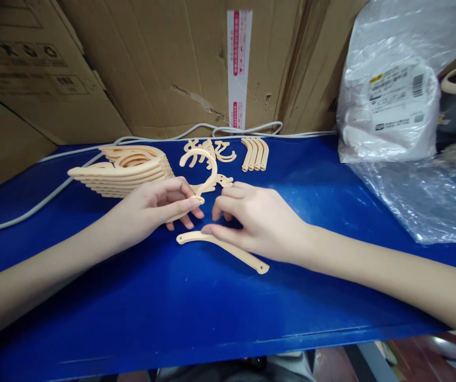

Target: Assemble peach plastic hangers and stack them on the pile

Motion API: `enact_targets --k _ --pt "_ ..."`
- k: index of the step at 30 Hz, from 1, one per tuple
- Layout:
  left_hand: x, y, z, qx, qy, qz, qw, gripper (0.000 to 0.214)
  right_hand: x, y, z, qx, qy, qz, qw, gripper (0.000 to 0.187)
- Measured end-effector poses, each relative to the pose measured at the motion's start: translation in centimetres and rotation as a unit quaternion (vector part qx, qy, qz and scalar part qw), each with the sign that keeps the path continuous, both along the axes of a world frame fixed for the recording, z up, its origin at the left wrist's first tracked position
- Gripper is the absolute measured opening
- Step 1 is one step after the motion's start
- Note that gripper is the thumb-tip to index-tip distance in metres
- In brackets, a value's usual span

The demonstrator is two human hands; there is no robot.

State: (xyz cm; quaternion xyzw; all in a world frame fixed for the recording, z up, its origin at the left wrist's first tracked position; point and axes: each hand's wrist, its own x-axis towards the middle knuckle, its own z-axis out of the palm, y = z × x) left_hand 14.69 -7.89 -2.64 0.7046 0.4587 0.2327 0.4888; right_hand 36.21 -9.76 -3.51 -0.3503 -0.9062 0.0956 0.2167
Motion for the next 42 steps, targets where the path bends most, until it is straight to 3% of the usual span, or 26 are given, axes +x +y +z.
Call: enact_targets --k 6,13,17,27,33,37,42 --pt "0.0 0.2 0.0 -0.047 -0.038 0.010 0.998 0.020 -0.4 -0.7 -0.4 0.107 -0.096 0.050 0.988 0.033" --pt "-0.3 0.6 -0.5 -0.107 -0.105 0.023 0.988 0.020 -0.3 0.5 -0.8 0.143 -0.146 0.035 0.978 0.033" --pt "-0.1 0.3 -0.3 -0.142 -0.124 0.044 0.981 0.012 0.0 0.8 -1.5 0.165 -0.153 0.043 0.973 0.023" --pt "0.2 0.0 -0.5 -0.226 -0.202 0.109 0.947 0.007 0.2 0.7 -1.6 0.137 -0.126 0.059 0.981 0.025" --pt "-0.1 0.3 -0.4 -0.234 -0.179 0.090 0.951 0.009 0.6 0.5 -1.2 0.165 -0.097 -0.008 0.982 0.031" --pt "-0.2 0.3 -0.4 -0.249 -0.183 0.070 0.949 0.014 0.9 1.1 -1.2 0.170 -0.119 0.001 0.978 0.048" --pt "-0.5 0.4 -0.6 -0.266 -0.198 0.047 0.942 0.012 0.8 1.3 -1.2 0.180 -0.129 -0.002 0.975 0.044"
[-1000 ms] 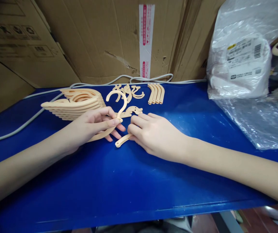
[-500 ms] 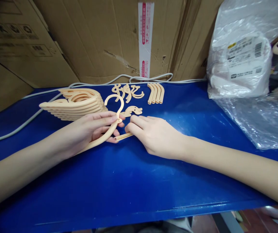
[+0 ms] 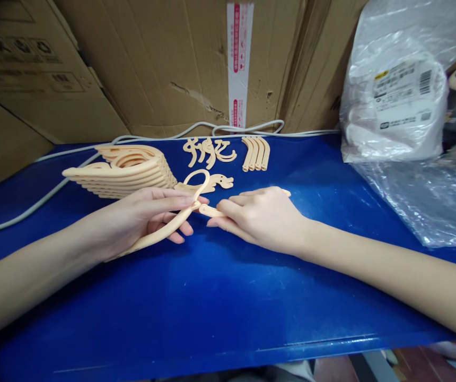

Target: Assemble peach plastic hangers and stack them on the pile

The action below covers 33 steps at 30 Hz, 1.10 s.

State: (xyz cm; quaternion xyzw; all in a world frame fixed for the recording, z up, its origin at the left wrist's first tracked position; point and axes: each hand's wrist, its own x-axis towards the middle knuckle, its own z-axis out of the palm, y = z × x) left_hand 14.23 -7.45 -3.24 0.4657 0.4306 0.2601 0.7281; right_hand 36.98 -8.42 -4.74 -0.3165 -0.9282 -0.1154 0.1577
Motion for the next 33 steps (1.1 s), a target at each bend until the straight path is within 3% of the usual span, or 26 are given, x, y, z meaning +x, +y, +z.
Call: enact_targets --k 7,17,33 --pt "0.00 0.04 0.22 0.003 0.006 -0.038 0.999 0.011 -0.09 -0.06 -0.11 0.073 0.003 0.021 0.997 0.037" --pt "0.42 -0.24 -0.05 0.034 0.000 -0.053 0.998 0.005 -0.22 -0.30 -0.17 0.131 -0.006 0.035 0.991 0.041" --pt "0.70 -0.40 -0.18 0.073 0.023 -0.059 0.995 0.012 -0.19 -0.45 -0.28 0.053 -0.002 0.018 0.998 0.038"
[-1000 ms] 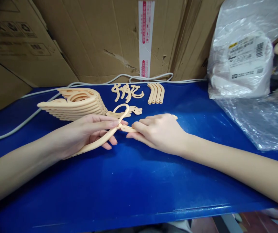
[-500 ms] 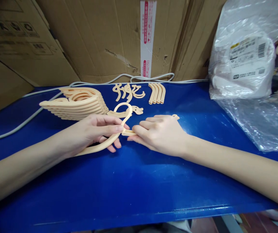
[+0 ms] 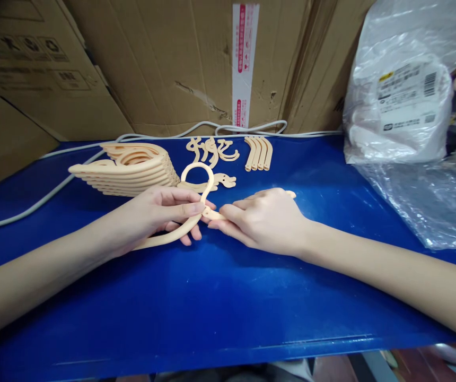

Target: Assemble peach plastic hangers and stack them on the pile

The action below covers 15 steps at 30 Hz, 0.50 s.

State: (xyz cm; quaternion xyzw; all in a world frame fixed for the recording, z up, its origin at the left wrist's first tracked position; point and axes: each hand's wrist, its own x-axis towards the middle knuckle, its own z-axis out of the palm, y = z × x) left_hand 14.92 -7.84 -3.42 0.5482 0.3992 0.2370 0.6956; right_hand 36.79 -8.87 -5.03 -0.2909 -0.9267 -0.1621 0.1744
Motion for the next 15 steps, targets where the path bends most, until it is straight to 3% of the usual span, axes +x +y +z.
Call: enact_targets --k 5,15 --pt "0.46 -0.36 0.13 0.064 0.042 -0.008 0.997 0.027 0.06 0.02 0.06 -0.012 0.002 -0.014 1.000 0.040" --pt "0.62 -0.48 0.54 0.090 0.082 -0.017 0.992 0.036 0.00 0.16 -0.20 -0.004 -0.018 -0.028 0.999 0.048"
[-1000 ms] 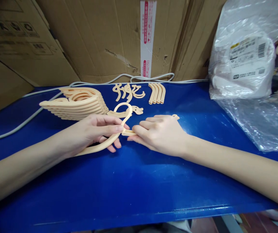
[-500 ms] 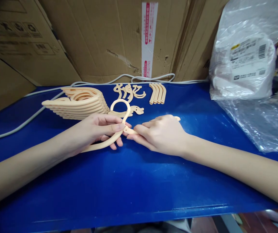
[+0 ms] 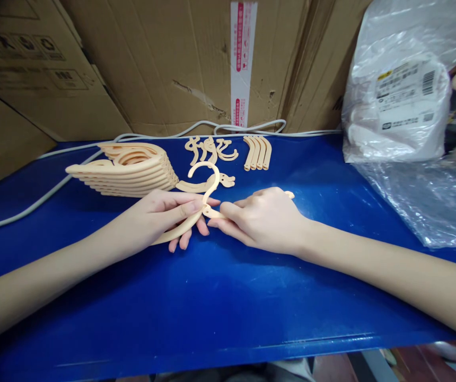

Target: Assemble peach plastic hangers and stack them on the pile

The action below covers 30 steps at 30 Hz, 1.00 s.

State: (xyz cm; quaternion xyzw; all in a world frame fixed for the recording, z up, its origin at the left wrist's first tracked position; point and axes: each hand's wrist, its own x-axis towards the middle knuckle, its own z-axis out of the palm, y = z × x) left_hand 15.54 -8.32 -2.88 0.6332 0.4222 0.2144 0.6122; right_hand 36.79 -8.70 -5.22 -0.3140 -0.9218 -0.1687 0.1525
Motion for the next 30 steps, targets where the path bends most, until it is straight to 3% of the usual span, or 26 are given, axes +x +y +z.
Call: enact_targets --k 30 --pt "-0.10 0.16 -0.46 0.059 0.077 -0.028 0.995 0.038 -0.28 -0.26 0.26 -0.081 -0.059 -0.063 0.993 0.060"
